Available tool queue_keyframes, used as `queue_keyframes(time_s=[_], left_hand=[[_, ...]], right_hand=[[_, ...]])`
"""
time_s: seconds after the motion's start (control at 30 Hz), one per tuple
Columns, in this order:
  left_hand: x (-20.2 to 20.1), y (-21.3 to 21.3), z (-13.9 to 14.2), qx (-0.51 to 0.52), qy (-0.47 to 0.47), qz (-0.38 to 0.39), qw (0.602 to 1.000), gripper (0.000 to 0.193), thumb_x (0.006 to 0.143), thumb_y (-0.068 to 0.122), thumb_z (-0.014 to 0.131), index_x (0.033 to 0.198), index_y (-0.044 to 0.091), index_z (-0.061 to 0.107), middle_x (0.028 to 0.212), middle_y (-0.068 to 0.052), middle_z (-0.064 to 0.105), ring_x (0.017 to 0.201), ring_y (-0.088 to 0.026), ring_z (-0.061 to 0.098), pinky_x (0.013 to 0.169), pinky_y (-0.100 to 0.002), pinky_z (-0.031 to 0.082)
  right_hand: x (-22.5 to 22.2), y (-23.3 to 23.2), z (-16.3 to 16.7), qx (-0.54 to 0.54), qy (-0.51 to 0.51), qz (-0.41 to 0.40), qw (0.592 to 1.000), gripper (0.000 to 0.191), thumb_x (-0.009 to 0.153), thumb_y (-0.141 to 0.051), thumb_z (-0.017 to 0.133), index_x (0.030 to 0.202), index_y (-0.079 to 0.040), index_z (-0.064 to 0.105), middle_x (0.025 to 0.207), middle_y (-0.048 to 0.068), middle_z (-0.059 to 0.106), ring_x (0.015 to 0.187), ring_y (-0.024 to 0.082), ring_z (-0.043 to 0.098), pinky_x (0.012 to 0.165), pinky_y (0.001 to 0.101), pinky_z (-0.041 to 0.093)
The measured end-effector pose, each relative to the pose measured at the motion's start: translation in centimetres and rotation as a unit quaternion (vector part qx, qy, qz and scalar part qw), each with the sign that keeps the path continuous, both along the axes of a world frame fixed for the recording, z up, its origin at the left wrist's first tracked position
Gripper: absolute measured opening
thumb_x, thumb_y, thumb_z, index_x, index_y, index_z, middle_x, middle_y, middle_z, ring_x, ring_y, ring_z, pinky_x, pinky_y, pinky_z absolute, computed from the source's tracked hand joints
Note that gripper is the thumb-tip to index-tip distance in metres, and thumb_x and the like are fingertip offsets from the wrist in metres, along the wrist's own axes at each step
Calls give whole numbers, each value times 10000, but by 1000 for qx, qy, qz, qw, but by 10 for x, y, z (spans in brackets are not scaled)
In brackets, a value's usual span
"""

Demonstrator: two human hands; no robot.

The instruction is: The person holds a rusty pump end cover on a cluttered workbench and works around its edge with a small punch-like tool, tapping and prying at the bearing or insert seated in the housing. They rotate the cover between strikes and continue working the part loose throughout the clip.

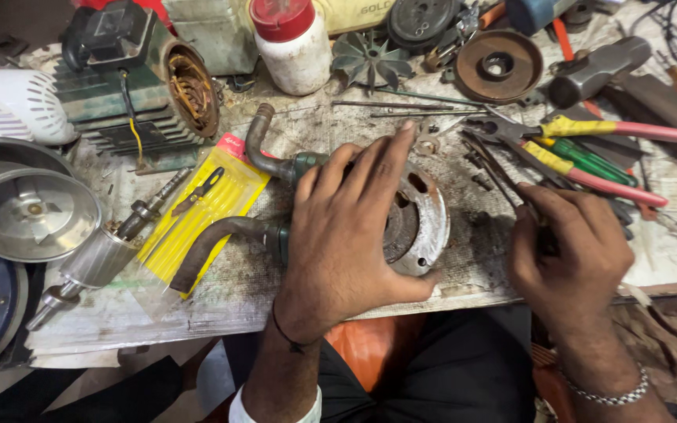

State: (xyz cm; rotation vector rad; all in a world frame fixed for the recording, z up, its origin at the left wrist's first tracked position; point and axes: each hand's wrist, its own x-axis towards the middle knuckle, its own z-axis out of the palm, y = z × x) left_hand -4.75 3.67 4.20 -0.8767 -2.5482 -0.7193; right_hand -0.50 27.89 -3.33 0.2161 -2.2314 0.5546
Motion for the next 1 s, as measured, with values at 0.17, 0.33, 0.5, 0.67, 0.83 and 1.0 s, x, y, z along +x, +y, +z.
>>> queue_keyframes(time_s=[0.17,0.33,0.5,0.67,0.83,1.0], left_hand=[[-2,-1,-4,4,2,0,1000,1409,435,509,922,1605,88,258,1463,-143,539,1318,-359,490,1101,-543,346],[-1,-1,-7,42,10,-9,999,1311,480,477,909,1571,82,299,1464,-150,537,1333,-369,487,1126,-545,342],[-3,1,-8,29,7,0,1000,1292,493,473,915,1571,75,324,1460,-157,540,1360,-384,478,1141,-554,337],[-4,1,-6,16,5,7,1000,1309,517,508,916,1601,70,326,1494,-161,537,1386,-388,476,1151,-557,332],[-6,0,-7,15,5,2,1000,1314,518,507,916,1597,64,312,1484,-172,536,1367,-392,477,1130,-557,334],[-7,-2,-9,21,-16,-6,1000,1342,494,491,917,1604,67,293,1481,-153,546,1337,-375,498,1112,-551,345]], right_hand=[[-1,2,-6,-14,-29,-18,999,189,1010,49,782,1182,-8,730,1029,126,686,828,216,676,739,305,543],[-2,5,-12,1,-34,-17,999,209,1015,57,775,1207,-7,718,1055,126,683,860,214,679,764,297,542],[-4,6,-12,-1,-44,-27,999,196,1016,39,789,1193,-8,721,1036,133,696,862,220,679,767,305,539],[-6,6,-11,8,-34,-26,999,200,1012,33,781,1195,-14,717,1032,123,704,884,227,685,792,309,540],[-6,5,-12,24,-23,-31,999,203,1020,28,774,1208,-17,714,1060,128,705,930,236,699,830,313,551],[-5,6,-13,24,-30,-51,998,215,1001,41,775,1203,-7,721,1052,156,678,887,237,695,758,313,549]])
